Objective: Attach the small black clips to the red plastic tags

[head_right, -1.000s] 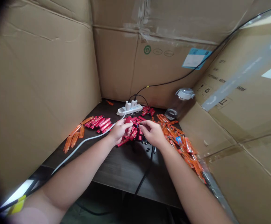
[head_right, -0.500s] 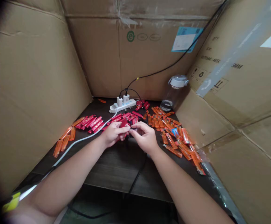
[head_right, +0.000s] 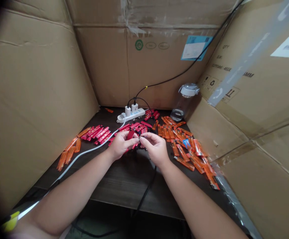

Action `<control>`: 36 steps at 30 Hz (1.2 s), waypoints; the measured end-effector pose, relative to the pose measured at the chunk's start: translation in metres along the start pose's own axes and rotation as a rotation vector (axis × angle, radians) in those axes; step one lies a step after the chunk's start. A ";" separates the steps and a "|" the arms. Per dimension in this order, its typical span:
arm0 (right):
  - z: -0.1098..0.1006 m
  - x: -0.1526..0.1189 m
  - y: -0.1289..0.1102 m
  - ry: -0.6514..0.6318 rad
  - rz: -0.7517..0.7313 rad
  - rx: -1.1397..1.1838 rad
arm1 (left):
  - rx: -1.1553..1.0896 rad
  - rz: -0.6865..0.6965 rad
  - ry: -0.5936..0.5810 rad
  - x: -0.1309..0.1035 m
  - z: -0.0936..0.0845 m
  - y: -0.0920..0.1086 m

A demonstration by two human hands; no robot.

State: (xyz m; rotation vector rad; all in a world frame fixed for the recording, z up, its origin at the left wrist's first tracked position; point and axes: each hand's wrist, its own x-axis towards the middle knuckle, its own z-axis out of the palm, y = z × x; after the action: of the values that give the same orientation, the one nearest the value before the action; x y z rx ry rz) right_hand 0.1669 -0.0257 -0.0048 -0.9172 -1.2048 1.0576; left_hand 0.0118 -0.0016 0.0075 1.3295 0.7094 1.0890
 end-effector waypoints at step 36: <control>0.007 0.007 -0.005 0.264 0.194 0.323 | 0.656 0.473 0.179 -0.002 -0.004 -0.014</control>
State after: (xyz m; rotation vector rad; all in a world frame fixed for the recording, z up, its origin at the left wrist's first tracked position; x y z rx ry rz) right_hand 0.1612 -0.0198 0.0025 -0.8973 -0.7124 1.2018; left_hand 0.0108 -0.0004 -0.0066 2.0485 0.9619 1.4291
